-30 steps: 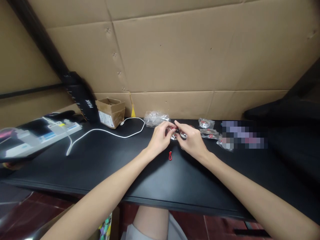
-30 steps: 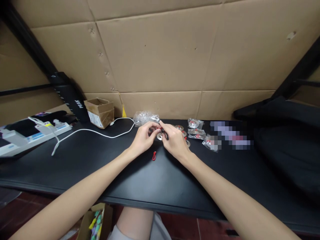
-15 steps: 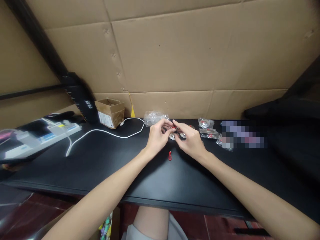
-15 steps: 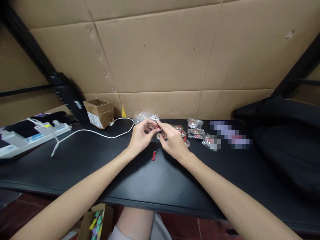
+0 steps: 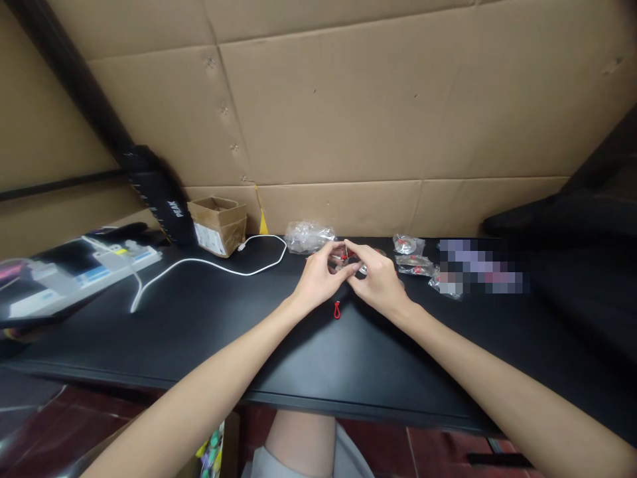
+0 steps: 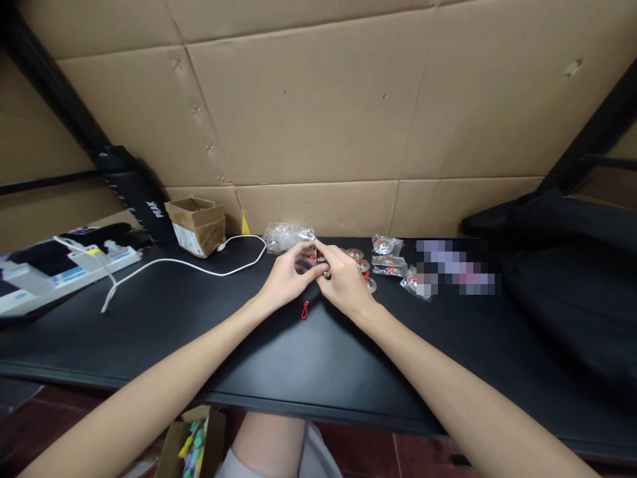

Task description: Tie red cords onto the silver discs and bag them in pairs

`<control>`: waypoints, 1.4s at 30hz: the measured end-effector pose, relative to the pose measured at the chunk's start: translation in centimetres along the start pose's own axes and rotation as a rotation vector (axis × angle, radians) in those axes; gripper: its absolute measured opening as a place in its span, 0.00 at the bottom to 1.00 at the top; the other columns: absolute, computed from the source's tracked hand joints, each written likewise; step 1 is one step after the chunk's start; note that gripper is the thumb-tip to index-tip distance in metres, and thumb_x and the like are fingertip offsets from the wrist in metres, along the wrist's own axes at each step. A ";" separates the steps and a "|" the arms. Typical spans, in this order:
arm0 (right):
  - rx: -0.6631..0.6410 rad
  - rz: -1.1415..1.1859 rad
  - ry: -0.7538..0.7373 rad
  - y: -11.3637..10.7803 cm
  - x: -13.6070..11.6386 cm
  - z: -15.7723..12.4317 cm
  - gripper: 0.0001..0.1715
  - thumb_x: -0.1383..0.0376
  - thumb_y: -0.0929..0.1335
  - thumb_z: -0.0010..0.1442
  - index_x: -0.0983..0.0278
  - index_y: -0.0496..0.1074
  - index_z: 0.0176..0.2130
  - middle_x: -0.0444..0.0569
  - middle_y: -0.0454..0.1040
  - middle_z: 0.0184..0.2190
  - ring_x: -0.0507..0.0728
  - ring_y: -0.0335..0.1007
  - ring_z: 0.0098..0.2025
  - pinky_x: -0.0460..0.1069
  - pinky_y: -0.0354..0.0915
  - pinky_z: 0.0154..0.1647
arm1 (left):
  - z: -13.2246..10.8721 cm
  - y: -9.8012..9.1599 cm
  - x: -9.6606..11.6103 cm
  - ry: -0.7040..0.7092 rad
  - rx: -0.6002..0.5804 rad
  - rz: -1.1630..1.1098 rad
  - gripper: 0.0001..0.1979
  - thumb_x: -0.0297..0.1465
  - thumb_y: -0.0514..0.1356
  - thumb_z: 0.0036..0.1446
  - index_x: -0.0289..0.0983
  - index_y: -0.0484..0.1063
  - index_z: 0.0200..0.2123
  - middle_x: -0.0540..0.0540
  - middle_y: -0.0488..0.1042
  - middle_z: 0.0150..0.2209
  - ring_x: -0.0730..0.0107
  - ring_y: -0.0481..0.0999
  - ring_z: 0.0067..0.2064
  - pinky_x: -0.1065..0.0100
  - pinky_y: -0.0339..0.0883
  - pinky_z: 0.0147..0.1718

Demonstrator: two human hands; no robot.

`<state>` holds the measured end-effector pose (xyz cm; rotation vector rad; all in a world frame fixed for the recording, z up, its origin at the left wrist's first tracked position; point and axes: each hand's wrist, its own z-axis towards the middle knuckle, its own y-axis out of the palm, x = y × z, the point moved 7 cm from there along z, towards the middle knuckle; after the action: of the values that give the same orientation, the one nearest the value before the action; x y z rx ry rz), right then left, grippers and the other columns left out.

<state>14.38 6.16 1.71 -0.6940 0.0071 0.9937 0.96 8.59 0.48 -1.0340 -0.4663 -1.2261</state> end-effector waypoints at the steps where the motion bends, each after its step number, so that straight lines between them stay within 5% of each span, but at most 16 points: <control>1: -0.007 -0.009 0.004 0.1 0.1 0.0 0.39 0.76 0.67 0.59 0.61 0.67 0.68 0.56 0.78 0.54 0.63 0.78 0.53 0.59 0.75 0.56 | 0.0 0.0 -0.1 -0.004 0.003 0.005 0.26 0.37 0.70 0.59 0.42 0.72 0.59 0.42 0.81 0.50 0.61 0.82 0.45 0.64 0.75 0.39; 7: -0.052 -0.055 0.031 0.5 0.7 -0.3 0.39 0.75 0.66 0.62 0.61 0.66 0.69 0.56 0.80 0.52 0.64 0.79 0.50 0.59 0.76 0.53 | 0.0 -0.2 -0.7 -0.056 0.026 0.021 0.24 0.34 0.68 0.60 0.40 0.69 0.58 0.42 0.80 0.45 0.66 0.81 0.39 0.65 0.74 0.38; 14: -0.050 -0.040 0.075 0.0 1.0 -0.1 0.31 0.75 0.65 0.63 0.64 0.73 0.64 0.56 0.82 0.51 0.64 0.81 0.51 0.59 0.76 0.54 | 0.0 0.1 -0.8 -0.101 -0.040 0.008 0.19 0.44 0.67 0.61 0.38 0.75 0.48 0.45 0.79 0.40 0.69 0.79 0.36 0.65 0.72 0.39; 21: -0.134 0.009 0.161 -0.1 0.9 0.0 0.41 0.77 0.64 0.62 0.63 0.61 0.72 0.51 0.84 0.42 0.61 0.83 0.43 0.55 0.76 0.49 | 0.2 -0.1 -2.0 -0.128 0.002 -0.085 0.24 0.44 0.73 0.54 0.36 0.71 0.44 0.43 0.78 0.41 0.69 0.78 0.38 0.66 0.73 0.39; 28: -0.167 -0.021 0.199 -0.5 1.2 0.3 0.41 0.76 0.65 0.61 0.60 0.62 0.70 0.49 0.84 0.43 0.60 0.82 0.42 0.53 0.75 0.45 | 0.4 0.0 -2.1 -0.115 0.006 -0.094 0.22 0.43 0.72 0.56 0.36 0.69 0.43 0.45 0.77 0.38 0.71 0.77 0.36 0.67 0.72 0.38; 35: -0.174 -0.018 0.186 -0.5 0.7 0.6 0.35 0.74 0.65 0.65 0.62 0.63 0.69 0.49 0.83 0.40 0.60 0.81 0.39 0.54 0.73 0.43 | 0.5 -0.2 -2.2 -0.099 -0.020 -0.063 0.19 0.44 0.66 0.63 0.37 0.67 0.47 0.47 0.76 0.35 0.70 0.77 0.35 0.68 0.69 0.35; 42: -0.173 0.008 0.159 -0.2 0.7 0.3 0.34 0.74 0.65 0.66 0.61 0.62 0.69 0.50 0.83 0.42 0.61 0.81 0.43 0.54 0.72 0.46 | 0.2 0.0 -0.7 -0.039 -0.086 0.045 0.12 0.41 0.57 0.70 0.39 0.64 0.38 0.50 0.74 0.35 0.71 0.73 0.34 0.68 0.66 0.36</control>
<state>14.82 6.78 1.80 -0.9308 0.0634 0.9518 0.75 9.14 0.04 -1.1375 -0.4209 -1.1961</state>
